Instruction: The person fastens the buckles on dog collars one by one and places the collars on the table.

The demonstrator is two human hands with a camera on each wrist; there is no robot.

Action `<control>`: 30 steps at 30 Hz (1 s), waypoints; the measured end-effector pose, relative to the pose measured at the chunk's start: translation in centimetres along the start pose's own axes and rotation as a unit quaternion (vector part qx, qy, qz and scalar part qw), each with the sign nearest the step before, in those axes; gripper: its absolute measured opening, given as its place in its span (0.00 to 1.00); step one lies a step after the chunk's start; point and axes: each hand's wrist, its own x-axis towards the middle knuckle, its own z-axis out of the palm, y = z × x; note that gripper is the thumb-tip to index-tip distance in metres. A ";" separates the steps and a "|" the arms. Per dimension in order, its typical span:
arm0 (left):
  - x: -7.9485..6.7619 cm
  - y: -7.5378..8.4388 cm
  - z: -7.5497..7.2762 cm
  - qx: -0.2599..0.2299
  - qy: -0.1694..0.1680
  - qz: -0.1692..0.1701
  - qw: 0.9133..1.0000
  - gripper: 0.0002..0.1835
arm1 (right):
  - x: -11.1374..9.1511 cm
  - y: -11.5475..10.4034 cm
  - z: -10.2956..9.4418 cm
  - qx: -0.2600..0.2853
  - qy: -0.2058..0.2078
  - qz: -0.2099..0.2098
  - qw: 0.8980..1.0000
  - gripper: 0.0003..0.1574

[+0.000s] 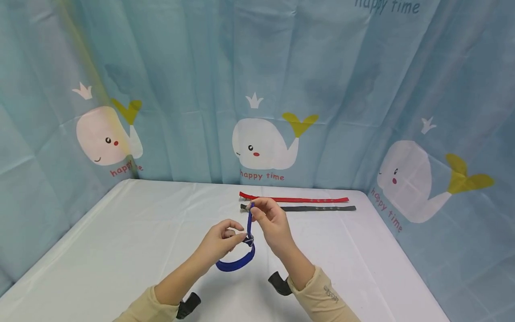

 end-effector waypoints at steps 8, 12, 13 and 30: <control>-0.4 0.0 -0.4 0.023 -0.005 0.000 1.000 0.18 | -0.3 0.2 0.6 -0.033 -0.038 -0.022 0.998 0.12; -0.4 0.1 -0.5 0.023 0.000 0.016 1.000 0.17 | -0.4 0.3 1.0 -0.057 -0.053 -0.023 0.997 0.11; -0.4 0.1 -0.5 0.023 0.000 0.018 1.000 0.18 | -0.5 0.4 1.1 -0.062 -0.053 -0.022 0.996 0.11; -0.7 -0.4 -0.8 0.019 -0.006 -0.015 1.000 0.22 | -1.3 1.3 0.7 -0.141 -0.053 -0.021 0.988 0.14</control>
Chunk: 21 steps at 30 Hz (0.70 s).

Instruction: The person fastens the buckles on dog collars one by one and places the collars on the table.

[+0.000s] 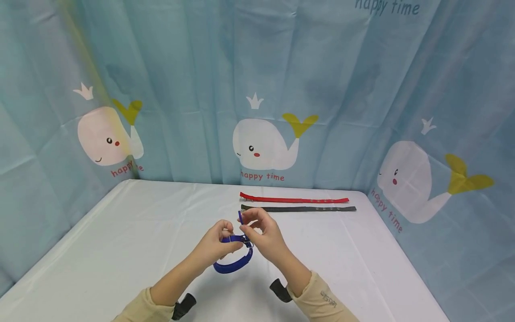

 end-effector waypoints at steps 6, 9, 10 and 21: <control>0.1 -0.1 0.0 -0.025 -0.005 0.004 1.000 0.22 | -0.5 0.5 0.0 -0.022 -0.013 -0.006 1.000 0.12; 0.1 -0.1 -0.1 -0.031 -0.008 0.010 0.999 0.23 | -0.7 0.7 -0.1 -0.025 -0.020 -0.018 0.999 0.12; 0.1 -0.1 -0.1 -0.030 -0.008 0.012 0.999 0.23 | -0.8 0.8 -0.1 -0.026 -0.021 -0.021 0.999 0.12; -0.3 -0.4 -0.6 0.010 0.002 0.038 0.999 0.22 | -1.0 1.3 -0.5 -0.003 -0.007 -0.041 0.999 0.16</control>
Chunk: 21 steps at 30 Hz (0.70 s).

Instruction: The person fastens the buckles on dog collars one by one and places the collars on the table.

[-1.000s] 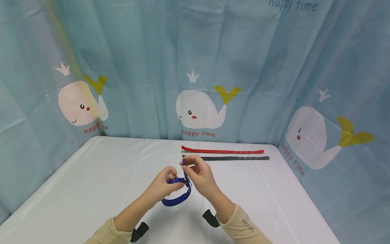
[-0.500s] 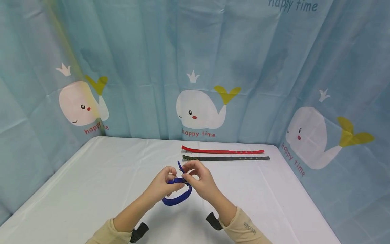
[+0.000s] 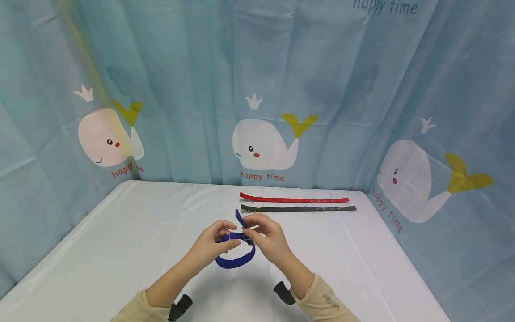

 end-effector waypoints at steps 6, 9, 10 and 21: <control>0.0 -0.7 -0.3 0.019 0.016 0.023 0.999 0.19 | 0.2 -0.1 -0.1 0.020 0.004 -0.014 1.000 0.17; 0.2 -0.9 -0.6 0.025 0.019 0.029 0.999 0.17 | 0.2 0.0 -0.1 0.033 0.001 -0.031 0.999 0.16; 0.2 -0.9 -0.7 0.028 0.020 0.029 0.999 0.16 | 0.2 0.0 -0.1 0.033 -0.002 -0.036 0.999 0.16; 0.1 -1.1 -1.0 0.047 0.032 0.019 0.998 0.12 | 0.1 -0.2 -0.7 -0.081 -0.019 -0.095 0.992 0.14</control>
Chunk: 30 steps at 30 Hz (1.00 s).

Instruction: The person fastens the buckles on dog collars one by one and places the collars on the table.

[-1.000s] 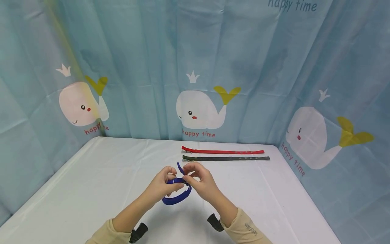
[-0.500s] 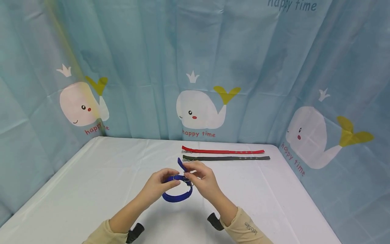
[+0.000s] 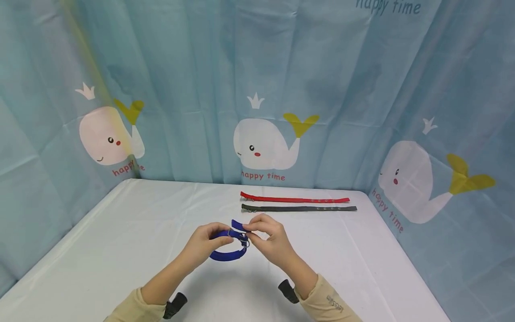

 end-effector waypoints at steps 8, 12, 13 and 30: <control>0.0 -0.3 0.3 0.012 0.000 0.002 1.000 0.13 | -0.2 -0.3 -0.6 -0.105 -0.049 0.006 0.993 0.17; -0.1 -0.4 0.4 0.020 0.004 -0.001 1.000 0.13 | -0.2 -0.3 -0.5 -0.133 -0.073 0.015 0.988 0.16; -0.1 -0.5 0.4 0.021 0.005 -0.001 1.000 0.13 | -0.2 -0.3 -0.4 -0.141 -0.078 0.019 0.987 0.15; -0.3 -0.4 0.4 0.043 0.004 0.009 0.999 0.12 | 0.0 -0.6 0.8 -0.279 -0.110 -0.011 0.954 0.12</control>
